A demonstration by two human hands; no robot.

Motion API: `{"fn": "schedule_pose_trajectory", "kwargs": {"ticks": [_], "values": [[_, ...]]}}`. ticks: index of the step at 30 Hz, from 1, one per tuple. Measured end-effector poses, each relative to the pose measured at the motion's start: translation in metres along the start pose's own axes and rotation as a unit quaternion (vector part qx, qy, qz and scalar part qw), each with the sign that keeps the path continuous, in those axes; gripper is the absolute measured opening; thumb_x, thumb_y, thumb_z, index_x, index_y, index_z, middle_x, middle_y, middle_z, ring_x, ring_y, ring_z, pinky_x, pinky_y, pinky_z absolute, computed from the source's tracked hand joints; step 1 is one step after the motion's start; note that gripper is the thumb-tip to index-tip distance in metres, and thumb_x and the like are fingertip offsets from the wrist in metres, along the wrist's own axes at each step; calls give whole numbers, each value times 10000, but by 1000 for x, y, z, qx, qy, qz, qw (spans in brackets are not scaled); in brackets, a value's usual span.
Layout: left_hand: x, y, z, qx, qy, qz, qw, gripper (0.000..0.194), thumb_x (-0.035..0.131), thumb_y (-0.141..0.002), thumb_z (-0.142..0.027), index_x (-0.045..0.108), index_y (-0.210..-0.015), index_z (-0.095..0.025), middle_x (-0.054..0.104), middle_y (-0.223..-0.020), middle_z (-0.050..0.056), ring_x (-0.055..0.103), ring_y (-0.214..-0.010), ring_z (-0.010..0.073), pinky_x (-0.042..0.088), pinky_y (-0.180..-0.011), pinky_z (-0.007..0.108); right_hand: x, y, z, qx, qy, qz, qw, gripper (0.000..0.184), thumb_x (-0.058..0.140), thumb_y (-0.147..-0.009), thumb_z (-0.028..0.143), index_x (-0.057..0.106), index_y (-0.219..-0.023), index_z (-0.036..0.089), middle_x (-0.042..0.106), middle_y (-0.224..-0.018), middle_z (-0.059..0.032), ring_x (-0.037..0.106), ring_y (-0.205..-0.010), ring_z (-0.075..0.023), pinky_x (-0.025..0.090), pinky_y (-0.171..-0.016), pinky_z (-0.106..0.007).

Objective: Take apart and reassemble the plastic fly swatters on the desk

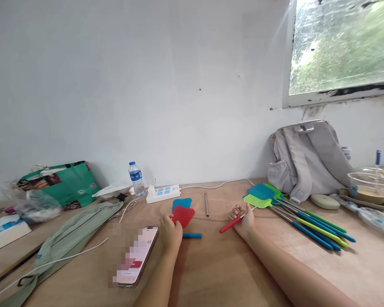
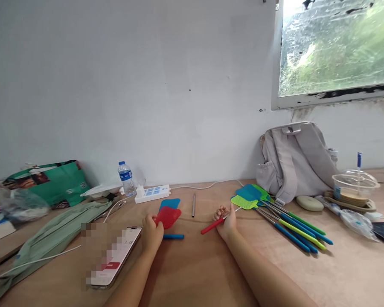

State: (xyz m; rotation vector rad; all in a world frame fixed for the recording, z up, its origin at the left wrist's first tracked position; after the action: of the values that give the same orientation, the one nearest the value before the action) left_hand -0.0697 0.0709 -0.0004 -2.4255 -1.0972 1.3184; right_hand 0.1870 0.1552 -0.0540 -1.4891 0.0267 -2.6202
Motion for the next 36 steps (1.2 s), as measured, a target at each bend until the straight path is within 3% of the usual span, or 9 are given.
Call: {"fn": "schedule_pose_trajectory", "kwargs": {"ticks": [7,11,16,26,31,36], "values": [[7,6,13,-62,-32,40,997,220,493,-701,-159,471,-919,-134,556,-960,142,537,-943,262,410,-752,343,1,26,14,-2,-51,-67,996,441,281,-831,519,397,-560,191,363,-419,48,341,-351,-86,286,-397,-220],[8,4,14,-66,-38,57,995,215,520,-685,-208,489,-891,-152,577,-946,112,544,-933,240,412,-740,310,-3,51,25,5,-60,-60,996,446,315,-826,518,396,-540,186,347,-398,50,337,-354,-83,291,-400,-211],[12,0,14,-49,-42,76,995,117,516,-662,-205,532,-776,-184,600,-890,87,547,-911,248,400,-728,314,-3,81,33,60,-42,-37,997,438,345,-823,500,407,-528,182,349,-386,44,311,-333,-84,252,-370,-214],[14,-13,22,-27,46,105,993,83,529,-638,-119,519,-598,-191,618,-701,38,579,-755,212,399,-651,276,-2,80,34,80,-54,-85,992,400,313,-844,413,335,-515,188,325,-367,52,314,-324,-87,269,-401,-228],[14,-15,27,-57,133,86,986,107,569,-625,-108,499,-607,-188,602,-672,17,586,-745,201,416,-690,285,-11,81,42,67,-30,-112,991,416,268,-851,447,287,-519,197,311,-358,51,330,-328,-98,265,-400,-234],[9,-14,30,-111,263,15,958,153,568,-644,-98,446,-669,-187,575,-716,2,594,-728,161,443,-727,295,-12,80,45,65,-27,-110,991,420,266,-849,459,281,-518,201,314,-354,49,320,-320,-100,265,-389,-233]]}}
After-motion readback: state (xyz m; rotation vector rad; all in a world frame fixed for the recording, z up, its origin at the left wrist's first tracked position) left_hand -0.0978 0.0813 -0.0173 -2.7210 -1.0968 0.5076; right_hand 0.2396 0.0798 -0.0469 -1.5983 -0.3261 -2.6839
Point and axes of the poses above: each hand's wrist, its own y-axis away from the middle knuckle, its own x-axis out of the palm, z = x × y, the point moved 5 cm from there along -y, towards the middle knuckle
